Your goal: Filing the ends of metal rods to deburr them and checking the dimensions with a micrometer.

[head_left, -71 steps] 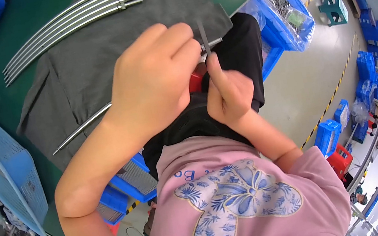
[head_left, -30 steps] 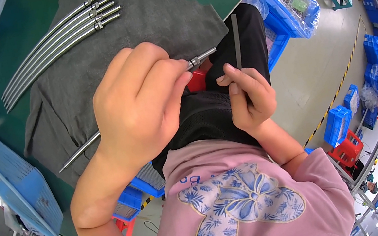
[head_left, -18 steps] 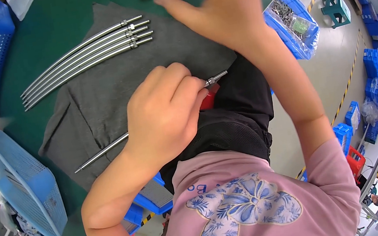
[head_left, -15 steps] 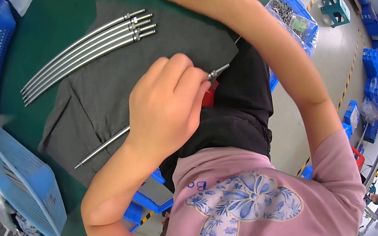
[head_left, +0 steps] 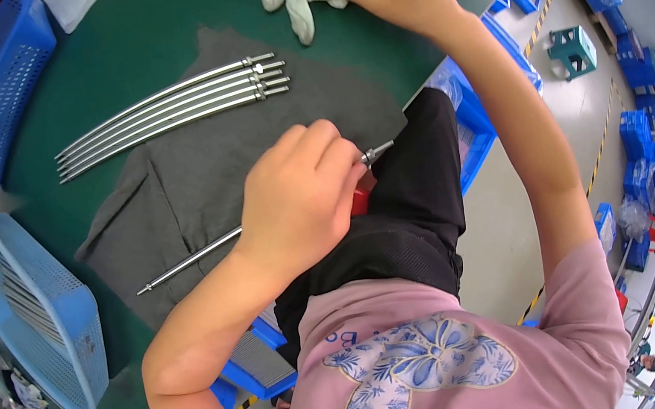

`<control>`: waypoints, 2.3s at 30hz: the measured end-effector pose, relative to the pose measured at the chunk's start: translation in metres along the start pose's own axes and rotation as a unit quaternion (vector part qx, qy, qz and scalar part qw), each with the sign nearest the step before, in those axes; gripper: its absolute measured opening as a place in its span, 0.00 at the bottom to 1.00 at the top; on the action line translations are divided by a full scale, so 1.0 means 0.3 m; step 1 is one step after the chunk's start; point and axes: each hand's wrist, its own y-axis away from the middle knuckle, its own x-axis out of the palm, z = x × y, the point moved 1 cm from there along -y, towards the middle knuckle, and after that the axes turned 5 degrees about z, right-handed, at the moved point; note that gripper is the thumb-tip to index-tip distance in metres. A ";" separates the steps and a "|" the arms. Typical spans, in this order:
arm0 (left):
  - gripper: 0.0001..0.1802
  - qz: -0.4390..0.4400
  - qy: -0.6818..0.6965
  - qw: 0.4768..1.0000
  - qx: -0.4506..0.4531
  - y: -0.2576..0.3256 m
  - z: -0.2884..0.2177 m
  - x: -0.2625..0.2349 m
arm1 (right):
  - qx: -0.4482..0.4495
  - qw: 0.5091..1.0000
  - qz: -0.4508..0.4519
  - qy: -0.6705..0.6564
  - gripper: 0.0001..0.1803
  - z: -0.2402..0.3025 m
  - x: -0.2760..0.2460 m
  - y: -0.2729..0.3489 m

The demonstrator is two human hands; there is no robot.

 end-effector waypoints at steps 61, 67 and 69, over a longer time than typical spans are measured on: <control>0.07 -0.030 0.031 0.999 0.007 -0.002 0.011 -0.018 | 0.015 0.989 -0.147 -0.023 0.15 0.289 0.044 0.465; 0.07 -0.030 0.031 0.999 -0.008 -0.003 0.009 -0.008 | -0.011 0.989 -0.146 -0.020 0.15 0.339 0.063 0.459; 0.07 -0.033 0.038 0.999 -0.009 0.003 0.011 -0.008 | -0.004 0.990 -0.141 0.012 0.15 0.287 0.042 0.471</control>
